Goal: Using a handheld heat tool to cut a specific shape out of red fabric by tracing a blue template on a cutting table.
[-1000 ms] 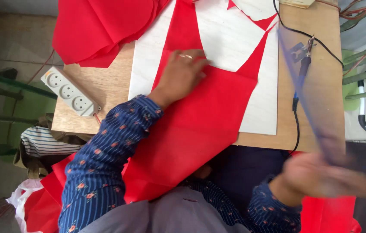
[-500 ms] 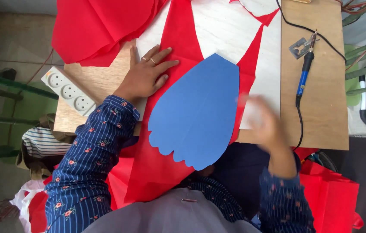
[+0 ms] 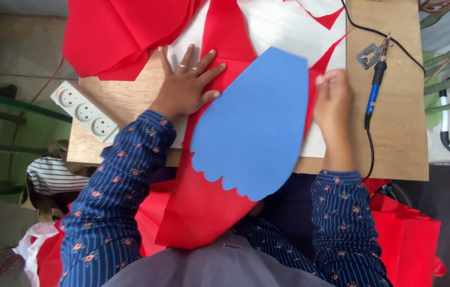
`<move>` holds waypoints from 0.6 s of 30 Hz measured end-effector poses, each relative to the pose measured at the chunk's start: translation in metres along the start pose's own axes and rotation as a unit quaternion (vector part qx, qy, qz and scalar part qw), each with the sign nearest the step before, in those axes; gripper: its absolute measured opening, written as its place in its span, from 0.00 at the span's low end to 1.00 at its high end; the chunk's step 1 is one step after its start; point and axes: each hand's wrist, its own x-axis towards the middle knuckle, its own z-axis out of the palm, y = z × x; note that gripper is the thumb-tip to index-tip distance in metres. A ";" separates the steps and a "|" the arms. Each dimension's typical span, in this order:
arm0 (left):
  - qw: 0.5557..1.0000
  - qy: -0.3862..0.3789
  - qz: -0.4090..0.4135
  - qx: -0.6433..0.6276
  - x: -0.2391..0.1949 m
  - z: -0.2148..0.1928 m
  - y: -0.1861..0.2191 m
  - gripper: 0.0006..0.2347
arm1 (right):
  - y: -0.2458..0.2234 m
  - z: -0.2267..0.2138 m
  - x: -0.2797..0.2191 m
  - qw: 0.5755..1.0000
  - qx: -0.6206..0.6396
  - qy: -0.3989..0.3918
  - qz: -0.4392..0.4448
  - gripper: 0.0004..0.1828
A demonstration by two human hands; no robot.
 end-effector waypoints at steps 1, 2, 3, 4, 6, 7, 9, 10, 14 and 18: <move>1.000 -0.011 -0.015 0.002 0.006 -0.002 0.005 0.28 | 0.007 0.002 0.008 0.999 0.016 0.042 -0.024 0.04; 1.000 -0.011 -0.014 0.002 0.013 0.000 0.009 0.28 | -0.006 -0.006 0.018 0.999 0.016 0.042 -0.024 0.04; 0.999 -0.017 -0.032 0.012 0.021 0.002 0.012 0.28 | -0.019 -0.015 0.028 0.998 0.003 0.034 -0.051 0.04; 0.998 -0.022 -0.049 0.022 0.029 0.004 0.016 0.27 | -0.032 -0.024 0.039 0.997 -0.011 0.025 -0.079 0.05; 0.997 -0.017 -0.059 0.048 0.044 0.010 0.016 0.28 | -0.017 -0.025 0.074 0.988 -0.052 0.028 -0.140 0.03; 0.995 -0.013 -0.068 0.074 0.051 0.013 0.015 0.28 | -0.010 -0.025 0.092 0.975 -0.092 0.030 -0.199 0.01; 0.993 -0.040 -0.089 0.060 0.061 0.002 0.011 0.28 | -0.006 -0.027 0.116 0.969 -0.132 0.010 -0.208 0.02; 0.991 -0.068 -0.107 0.044 0.066 -0.002 0.010 0.29 | -0.002 -0.029 0.127 0.961 -0.174 -0.010 -0.214 0.04; 0.992 -0.054 -0.105 0.042 0.068 0.000 -0.015 0.28 | 0.009 -0.008 0.131 0.994 -0.045 -0.096 -0.013 0.09; 0.993 -0.006 -0.102 0.059 0.065 0.013 -0.030 0.27 | 0.016 -0.004 0.096 0.905 0.231 -0.227 0.275 0.34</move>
